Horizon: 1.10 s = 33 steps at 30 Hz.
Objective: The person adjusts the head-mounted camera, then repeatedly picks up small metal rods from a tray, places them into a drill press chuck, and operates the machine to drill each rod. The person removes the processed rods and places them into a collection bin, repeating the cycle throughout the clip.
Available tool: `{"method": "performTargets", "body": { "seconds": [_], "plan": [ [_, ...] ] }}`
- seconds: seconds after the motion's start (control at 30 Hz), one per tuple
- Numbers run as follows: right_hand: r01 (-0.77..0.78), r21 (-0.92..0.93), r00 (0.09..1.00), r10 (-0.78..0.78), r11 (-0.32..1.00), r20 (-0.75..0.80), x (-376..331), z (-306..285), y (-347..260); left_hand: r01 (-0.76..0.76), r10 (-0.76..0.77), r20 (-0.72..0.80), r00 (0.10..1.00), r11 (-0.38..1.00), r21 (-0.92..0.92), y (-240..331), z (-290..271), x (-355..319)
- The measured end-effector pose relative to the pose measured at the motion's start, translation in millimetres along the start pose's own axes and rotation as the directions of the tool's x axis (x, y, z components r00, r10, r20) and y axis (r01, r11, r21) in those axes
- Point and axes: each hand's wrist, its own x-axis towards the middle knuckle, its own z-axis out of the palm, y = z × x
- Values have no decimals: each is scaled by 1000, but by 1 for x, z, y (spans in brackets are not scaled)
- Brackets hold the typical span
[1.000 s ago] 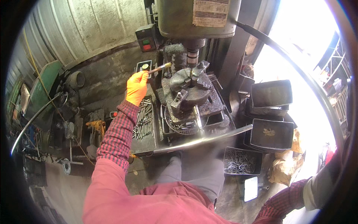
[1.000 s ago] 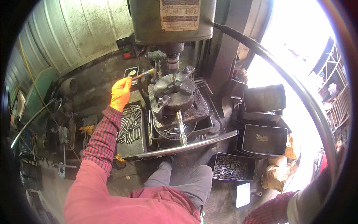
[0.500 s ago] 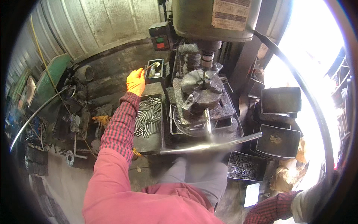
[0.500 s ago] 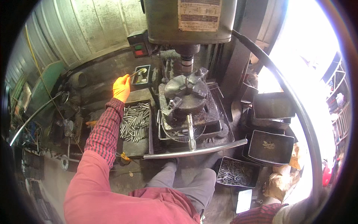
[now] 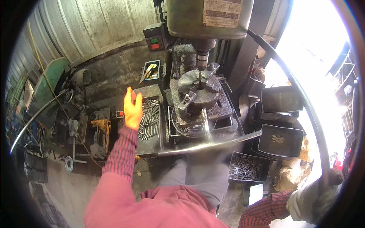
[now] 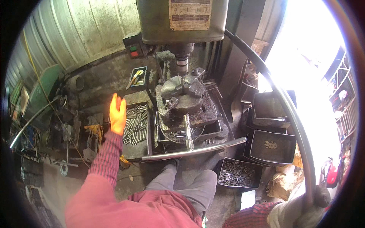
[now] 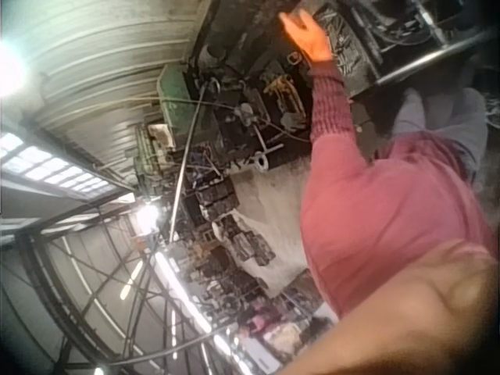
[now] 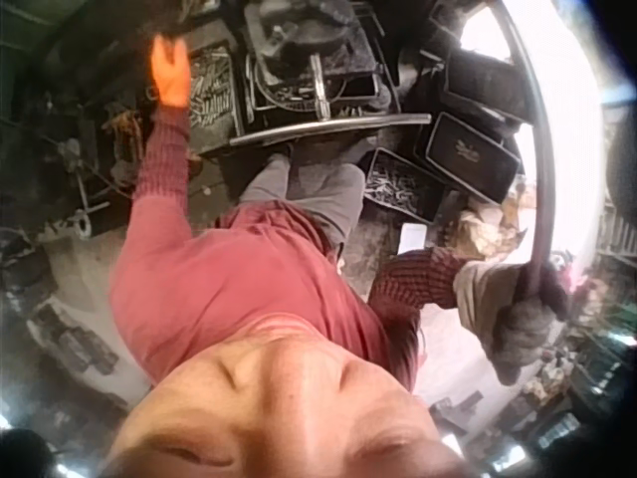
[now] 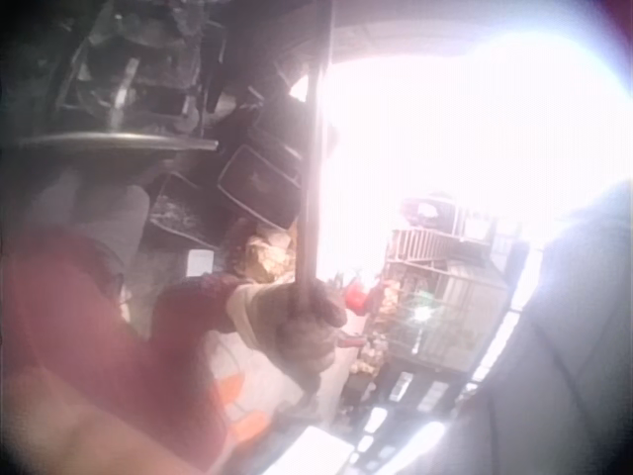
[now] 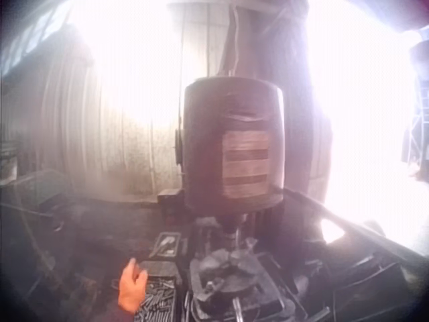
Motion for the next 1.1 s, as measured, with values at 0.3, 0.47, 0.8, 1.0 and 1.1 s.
{"method": "performTargets", "body": {
  "seconds": [0.3,0.47,0.8,1.0,1.1],
  "plan": [
    [12,135,1000,-9,991,-26,-43,31,13,410,-410,5,912,911,-52,13,-93,-210],
    [42,225,996,-21,974,-91,-55,49,17,468,-498,160,852,863,191,-13,-142,-284],
    [-1,389,1000,-10,921,25,-56,30,20,485,-635,39,771,626,612,-86,-241,-382],
    [26,292,997,-46,956,61,-75,39,22,503,-771,-63,634,349,791,-98,-282,-417],
    [66,245,993,-87,967,75,-90,50,24,584,-812,-127,569,291,758,-105,-294,-426]
  ]
}}
